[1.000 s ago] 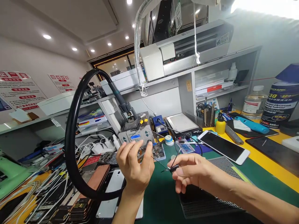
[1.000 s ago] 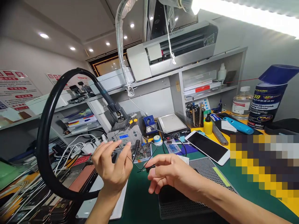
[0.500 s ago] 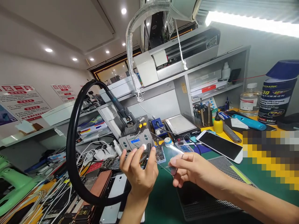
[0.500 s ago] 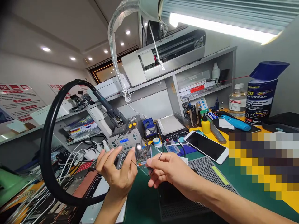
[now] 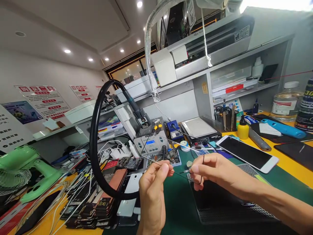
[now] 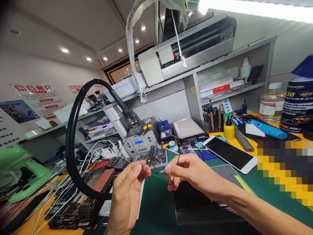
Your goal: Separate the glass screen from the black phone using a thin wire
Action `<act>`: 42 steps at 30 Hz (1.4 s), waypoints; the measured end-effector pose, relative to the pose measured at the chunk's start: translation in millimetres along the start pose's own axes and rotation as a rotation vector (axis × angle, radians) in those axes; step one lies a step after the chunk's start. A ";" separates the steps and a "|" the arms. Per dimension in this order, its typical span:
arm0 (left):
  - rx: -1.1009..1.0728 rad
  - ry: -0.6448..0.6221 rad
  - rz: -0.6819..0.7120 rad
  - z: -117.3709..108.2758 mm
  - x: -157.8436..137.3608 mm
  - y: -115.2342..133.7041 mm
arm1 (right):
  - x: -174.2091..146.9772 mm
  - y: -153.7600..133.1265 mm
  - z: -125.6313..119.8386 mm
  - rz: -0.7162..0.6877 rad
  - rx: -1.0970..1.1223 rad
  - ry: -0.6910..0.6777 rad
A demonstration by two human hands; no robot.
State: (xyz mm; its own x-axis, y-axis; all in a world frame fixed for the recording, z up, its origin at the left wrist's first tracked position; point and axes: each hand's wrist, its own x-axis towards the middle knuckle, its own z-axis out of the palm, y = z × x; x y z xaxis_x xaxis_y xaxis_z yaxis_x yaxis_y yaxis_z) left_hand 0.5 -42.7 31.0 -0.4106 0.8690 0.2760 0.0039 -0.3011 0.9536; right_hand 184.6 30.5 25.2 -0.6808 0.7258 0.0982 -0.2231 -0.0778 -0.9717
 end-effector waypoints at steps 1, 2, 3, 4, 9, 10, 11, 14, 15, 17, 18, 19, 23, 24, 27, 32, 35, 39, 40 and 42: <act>-0.036 0.014 -0.039 2.0 -0.3 0.9 | 0.1 0.4 -0.9 0.003 0.001 -0.011; -0.064 0.026 -0.070 3.5 -0.7 1.3 | 0.3 0.9 -1.8 0.004 0.002 -0.021; -0.085 0.039 -0.092 4.7 -1.1 1.3 | 0.4 1.5 -2.8 0.003 0.002 -0.031; -0.099 0.050 -0.108 5.5 -1.5 1.2 | 0.5 2.1 -3.6 0.002 0.001 -0.042; -0.105 0.114 -0.104 7.2 -3.3 -0.4 | 0.9 6.0 -6.4 0.008 -0.027 -0.052; -0.098 0.132 -0.089 7.2 -3.2 -0.7 | 1.0 6.8 -7.0 0.010 -0.030 -0.047; -0.091 0.152 -0.070 7.1 -2.8 -1.1 | 1.3 7.4 -7.7 0.013 -0.024 -0.041; -0.054 0.228 0.010 6.1 0.7 -1.1 | 3.3 7.6 -10.6 0.027 0.016 0.009; -0.038 0.254 0.042 5.4 2.6 -0.8 | 4.4 7.1 -12.0 0.035 0.024 0.049; 0.004 0.298 0.105 3.7 7.4 0.2 | 6.9 6.0 -15.3 0.036 -0.002 0.159; 0.025 0.311 0.131 2.6 10.3 0.6 | 8.2 5.6 -17.4 0.030 -0.036 0.218; 0.045 0.318 0.153 1.4 13.5 0.9 | 9.4 5.5 -19.8 0.022 -0.074 0.270; 0.116 0.322 0.207 -2.8 28.2 -0.9 | 12.3 8.0 -29.5 -0.013 -0.216 0.388; 0.130 0.324 0.217 -3.5 31.8 -2.5 | 12.7 8.7 -31.4 -0.020 -0.234 0.399; 0.159 0.339 0.238 -4.9 41.0 -11.8 | 13.8 7.7 -34.3 -0.034 -0.252 0.416; 0.175 0.356 0.214 -9.0 49.3 -32.8 | 14.3 -3.6 -35.5 -0.006 -0.270 0.420; 0.195 0.335 0.181 -14.8 51.7 -39.1 | 16.0 -7.7 -39.0 -0.051 -0.396 0.459; 0.224 0.280 0.142 -23.2 54.0 -41.6 | 22.8 -4.8 -41.9 -0.062 -0.545 0.433; 0.227 0.263 0.134 -24.4 54.2 -42.0 | 25.0 -3.6 -40.8 -0.058 -0.613 0.419; 0.231 0.233 0.120 -25.3 53.8 -42.6 | 29.4 -2.0 -36.3 -0.059 -0.792 0.412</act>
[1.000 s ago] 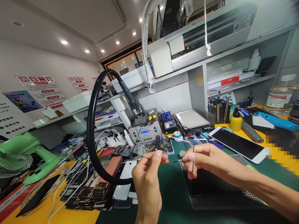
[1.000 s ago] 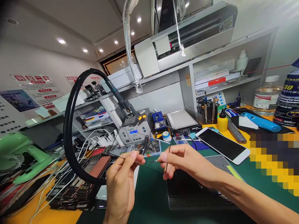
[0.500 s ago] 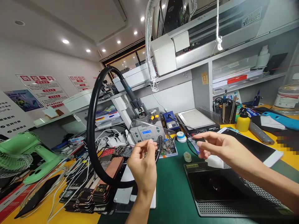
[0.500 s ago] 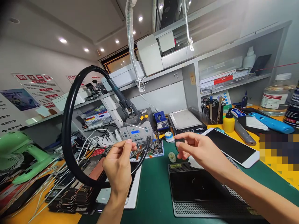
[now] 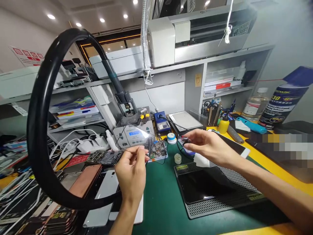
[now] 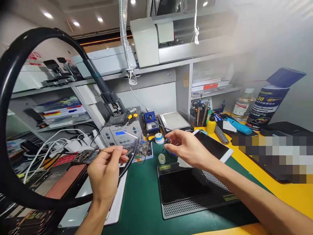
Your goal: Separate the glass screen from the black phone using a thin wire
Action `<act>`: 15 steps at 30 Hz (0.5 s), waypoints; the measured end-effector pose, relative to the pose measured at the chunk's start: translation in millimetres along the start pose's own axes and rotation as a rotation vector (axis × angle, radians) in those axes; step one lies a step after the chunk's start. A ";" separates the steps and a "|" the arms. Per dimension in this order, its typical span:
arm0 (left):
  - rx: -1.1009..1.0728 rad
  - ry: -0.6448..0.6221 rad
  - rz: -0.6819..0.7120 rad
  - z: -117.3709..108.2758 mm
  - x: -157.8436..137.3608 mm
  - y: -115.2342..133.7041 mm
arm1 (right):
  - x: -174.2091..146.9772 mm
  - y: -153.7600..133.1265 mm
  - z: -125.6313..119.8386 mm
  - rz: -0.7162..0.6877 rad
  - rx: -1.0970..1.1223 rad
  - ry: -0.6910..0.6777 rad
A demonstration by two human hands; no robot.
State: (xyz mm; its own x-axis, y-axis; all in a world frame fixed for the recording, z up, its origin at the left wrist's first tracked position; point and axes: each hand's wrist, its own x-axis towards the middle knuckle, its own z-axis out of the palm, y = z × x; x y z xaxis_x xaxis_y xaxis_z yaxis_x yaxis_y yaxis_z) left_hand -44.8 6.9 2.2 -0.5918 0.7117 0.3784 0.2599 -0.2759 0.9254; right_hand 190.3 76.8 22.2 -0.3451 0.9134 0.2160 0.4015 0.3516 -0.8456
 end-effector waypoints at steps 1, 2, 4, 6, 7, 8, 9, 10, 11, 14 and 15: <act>0.002 -0.012 -0.005 0.0 -0.6 0.1 | 0.9 -2.1 3.0 -0.018 -0.086 0.005; 0.004 -0.024 -0.010 0.2 -1.4 0.4 | 1.6 -4.4 5.8 -0.031 -0.159 0.007; 0.008 -0.042 -0.018 0.6 -3.3 1.7 | 3.3 -8.4 10.8 -0.044 -0.246 -0.001; 0.009 -0.052 -0.023 0.7 -4.9 3.3 | 5.3 -10.0 14.9 -0.047 -0.282 -0.007; 0.011 -0.055 -0.025 0.6 -5.4 3.9 | 6.2 -9.8 16.6 -0.047 -0.300 -0.007; 0.013 -0.055 -0.028 0.4 -5.7 4.4 | 7.1 -9.1 18.1 -0.046 -0.316 -0.008; 0.015 -0.054 -0.030 0.2 -5.9 4.8 | 7.8 -8.2 19.4 -0.045 -0.330 -0.009; 0.017 -0.053 -0.033 0.0 -5.9 5.1 | 8.4 -7.1 20.5 -0.043 -0.341 -0.013; 0.020 -0.050 -0.034 -0.2 -6.0 5.3 | 8.7 -6.1 21.3 -0.043 -0.350 -0.019; 0.012 -0.050 -0.035 -0.4 -6.5 6.8 | 9.1 -3.5 23.1 -0.050 -0.367 -0.040; 0.005 -0.052 -0.037 -0.3 -6.9 7.6 | 9.2 -2.6 23.6 -0.054 -0.370 -0.045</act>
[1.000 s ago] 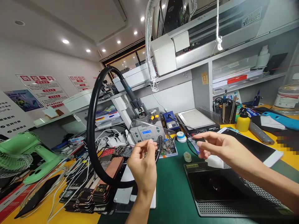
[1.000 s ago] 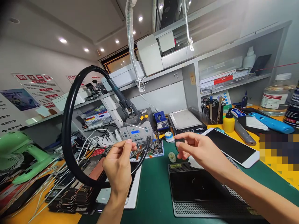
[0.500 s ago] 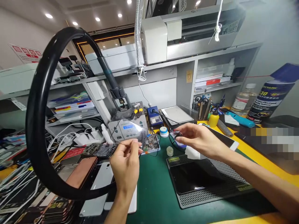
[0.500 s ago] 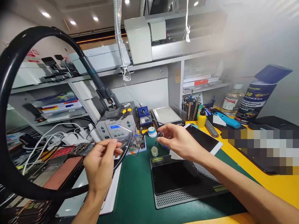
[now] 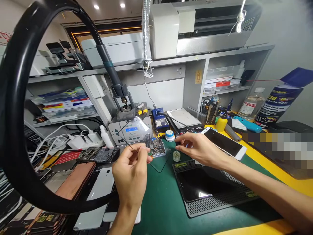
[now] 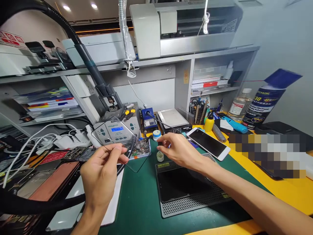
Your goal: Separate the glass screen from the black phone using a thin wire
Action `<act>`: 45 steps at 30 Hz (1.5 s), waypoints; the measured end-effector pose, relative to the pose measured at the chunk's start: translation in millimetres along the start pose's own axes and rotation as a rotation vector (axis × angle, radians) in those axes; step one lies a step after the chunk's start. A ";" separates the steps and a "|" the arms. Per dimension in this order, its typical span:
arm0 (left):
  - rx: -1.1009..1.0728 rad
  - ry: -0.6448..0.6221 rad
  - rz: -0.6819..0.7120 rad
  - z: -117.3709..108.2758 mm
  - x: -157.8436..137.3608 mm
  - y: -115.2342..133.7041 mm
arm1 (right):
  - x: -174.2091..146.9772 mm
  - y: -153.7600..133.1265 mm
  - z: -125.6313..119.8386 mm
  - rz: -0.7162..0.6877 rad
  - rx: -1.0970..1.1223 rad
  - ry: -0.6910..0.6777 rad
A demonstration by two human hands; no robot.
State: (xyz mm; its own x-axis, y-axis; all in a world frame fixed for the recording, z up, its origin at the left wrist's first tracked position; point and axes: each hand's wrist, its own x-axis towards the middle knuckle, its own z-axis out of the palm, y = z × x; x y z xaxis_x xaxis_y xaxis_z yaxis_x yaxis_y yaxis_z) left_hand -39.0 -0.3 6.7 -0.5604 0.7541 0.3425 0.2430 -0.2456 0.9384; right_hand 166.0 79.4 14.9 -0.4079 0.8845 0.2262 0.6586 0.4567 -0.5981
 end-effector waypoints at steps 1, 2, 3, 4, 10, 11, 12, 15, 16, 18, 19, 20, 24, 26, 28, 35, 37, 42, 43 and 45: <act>-0.007 -0.004 -0.003 0.1 -0.5 0.9 | 0.1 0.7 0.8 -0.005 -0.003 -0.005; -0.012 -0.008 -0.006 0.1 -1.2 1.9 | 0.2 1.6 1.8 -0.012 -0.005 -0.012; -0.012 -0.012 -0.009 0.2 -1.9 3.0 | 0.3 2.6 3.0 -0.020 -0.006 -0.020; -0.009 -0.018 -0.009 0.4 -2.7 4.1 | 0.4 3.6 4.3 -0.029 -0.006 -0.029; 0.005 -0.014 -0.014 0.4 -6.7 9.7 | -0.6 6.1 8.9 -0.060 -0.069 -0.075; 0.003 -0.015 -0.016 0.1 -7.2 9.8 | -0.8 5.9 8.6 -0.051 -0.076 -0.074; 0.004 -0.015 -0.017 -0.3 -7.5 9.6 | -1.0 5.6 8.1 -0.037 -0.076 -0.069; 0.012 -0.021 -0.014 -1.3 -8.0 7.8 | -1.0 5.1 6.9 -0.008 -0.072 -0.062; 0.012 -0.024 -0.011 -1.4 -8.0 7.3 | -0.8 5.1 6.8 -0.006 -0.069 -0.069; 0.007 -0.026 -0.006 -1.1 -8.0 7.2 | -0.5 5.3 7.1 -0.007 -0.060 -0.075; 0.005 -0.021 -0.009 -0.8 -8.1 7.7 | -0.4 5.5 7.3 -0.004 -0.054 -0.069; 0.001 -0.014 -0.013 -0.3 -8.1 8.5 | -0.5 5.5 7.3 0.001 -0.044 -0.057; -0.009 -0.003 -0.023 0.4 -8.1 10.6 | -1.1 6.5 5.6 0.037 0.011 0.015; -0.009 0.003 -0.027 -0.2 -7.7 9.3 | -1.1 8.4 4.6 0.057 0.059 0.027; -0.009 0.004 -0.029 -0.9 -7.2 6.6 | -0.8 11.4 4.3 0.075 0.122 0.028; 0.018 0.004 -0.027 -1.5 -7.0 0.8 | -1.3 17.4 5.9 0.110 0.172 0.029; 0.018 0.007 -0.028 -1.4 -7.4 1.4 | -1.7 16.4 5.7 0.107 0.166 0.031; 0.000 0.013 -0.048 0.4 -7.9 5.6 | -1.5 14.5 5.3 0.092 0.160 0.027; -0.015 0.012 -0.059 1.0 -7.9 6.5 | -1.5 14.4 5.0 0.091 0.157 0.025; -0.061 0.000 -0.079 2.0 -7.7 7.5 | -2.1 13.7 3.3 0.100 0.155 0.039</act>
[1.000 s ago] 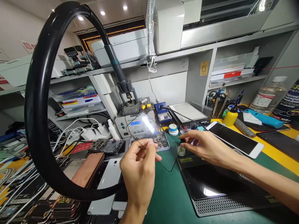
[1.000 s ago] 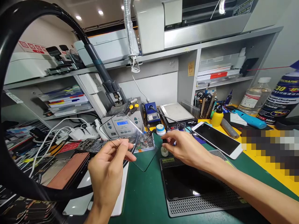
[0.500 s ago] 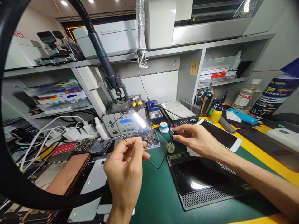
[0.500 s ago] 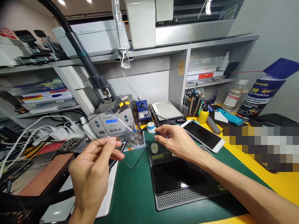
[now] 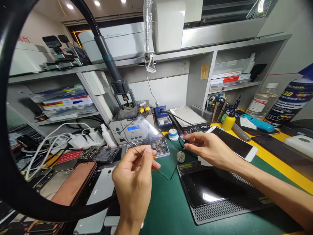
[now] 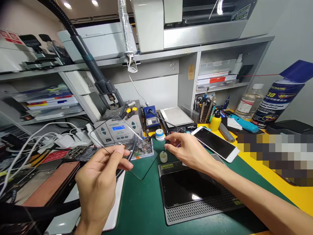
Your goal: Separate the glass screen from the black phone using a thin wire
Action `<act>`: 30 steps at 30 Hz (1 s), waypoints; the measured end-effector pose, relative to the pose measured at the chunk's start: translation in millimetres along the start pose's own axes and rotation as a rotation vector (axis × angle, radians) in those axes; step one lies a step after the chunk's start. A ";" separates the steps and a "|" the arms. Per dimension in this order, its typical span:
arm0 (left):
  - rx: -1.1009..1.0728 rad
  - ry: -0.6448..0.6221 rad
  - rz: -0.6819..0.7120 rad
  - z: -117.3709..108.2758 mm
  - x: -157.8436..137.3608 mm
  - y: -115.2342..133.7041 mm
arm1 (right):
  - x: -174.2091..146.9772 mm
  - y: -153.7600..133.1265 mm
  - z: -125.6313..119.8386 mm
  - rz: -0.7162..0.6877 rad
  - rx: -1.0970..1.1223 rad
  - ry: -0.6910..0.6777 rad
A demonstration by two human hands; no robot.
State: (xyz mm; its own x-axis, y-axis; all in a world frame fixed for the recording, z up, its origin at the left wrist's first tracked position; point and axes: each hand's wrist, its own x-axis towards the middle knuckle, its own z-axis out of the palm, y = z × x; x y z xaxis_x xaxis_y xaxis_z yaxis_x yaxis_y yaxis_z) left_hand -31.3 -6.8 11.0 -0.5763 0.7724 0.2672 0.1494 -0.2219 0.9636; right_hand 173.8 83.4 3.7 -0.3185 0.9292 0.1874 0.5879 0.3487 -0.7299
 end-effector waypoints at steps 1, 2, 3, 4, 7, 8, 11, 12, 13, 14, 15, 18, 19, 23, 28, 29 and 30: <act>-0.026 -0.013 -0.009 0.3 0.1 0.2 | -0.7 -1.0 -1.7 0.005 0.014 0.022; -0.050 -0.029 -0.015 0.4 0.2 0.2 | -1.7 -2.4 -4.1 0.008 0.047 0.062; -0.071 -0.043 -0.019 0.3 0.3 0.1 | -3.0 -4.2 -7.2 0.010 0.097 0.115; -0.087 -0.060 -0.023 0.0 0.3 -0.1 | -4.6 -6.2 -10.7 0.011 0.165 0.176; -0.088 -0.133 -0.029 -1.1 -0.9 -0.1 | -10.4 -12.7 -20.4 0.009 0.428 0.318; -0.073 -0.161 -0.029 -1.4 -1.6 0.1 | -12.6 -14.6 -21.9 0.005 0.519 0.333; -0.030 -0.227 -0.036 -0.9 -4.6 1.5 | -20.9 -20.8 -18.3 -0.016 0.707 0.308; -0.025 -0.240 -0.043 -0.4 -5.7 2.0 | -24.3 -23.6 -14.8 -0.020 0.719 0.301; -0.021 -0.245 -0.051 0.1 -6.9 2.4 | -28.0 -26.8 -10.5 -0.030 0.707 0.303; -0.019 -0.240 -0.061 0.6 -8.0 2.7 | -31.9 -30.4 -6.1 -0.039 0.676 0.310; -0.014 -0.231 -0.069 1.0 -9.1 2.9 | -35.7 -33.9 -1.7 -0.050 0.638 0.319; -0.002 -0.221 -0.075 2.0 -11.7 3.3 | -44.6 -41.6 8.6 -0.146 0.561 0.362; 0.000 -0.227 -0.074 2.4 -12.5 3.8 | -46.2 -42.6 10.9 -0.175 0.543 0.377; -0.005 -0.186 -0.087 6.2 -16.3 8.8 | -47.5 -40.3 16.3 -0.243 0.484 0.420; -0.029 -0.180 -0.122 10.5 -20.8 14.1 | -46.0 -35.3 20.5 -0.311 0.462 0.411; -0.027 -0.185 -0.125 10.6 -21.1 14.3 | -45.9 -34.8 21.1 -0.326 0.461 0.400; -0.024 -0.190 -0.126 10.4 -21.3 14.2 | -45.9 -34.6 21.4 -0.339 0.460 0.387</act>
State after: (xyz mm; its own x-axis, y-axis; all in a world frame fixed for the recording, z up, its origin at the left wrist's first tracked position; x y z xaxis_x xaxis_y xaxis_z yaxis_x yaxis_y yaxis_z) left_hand -8.5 -20.2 19.2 -0.4273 0.8925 0.1443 0.0649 -0.1289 0.9895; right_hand 152.2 26.1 6.3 -0.0899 0.7848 0.6132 0.1007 0.6197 -0.7784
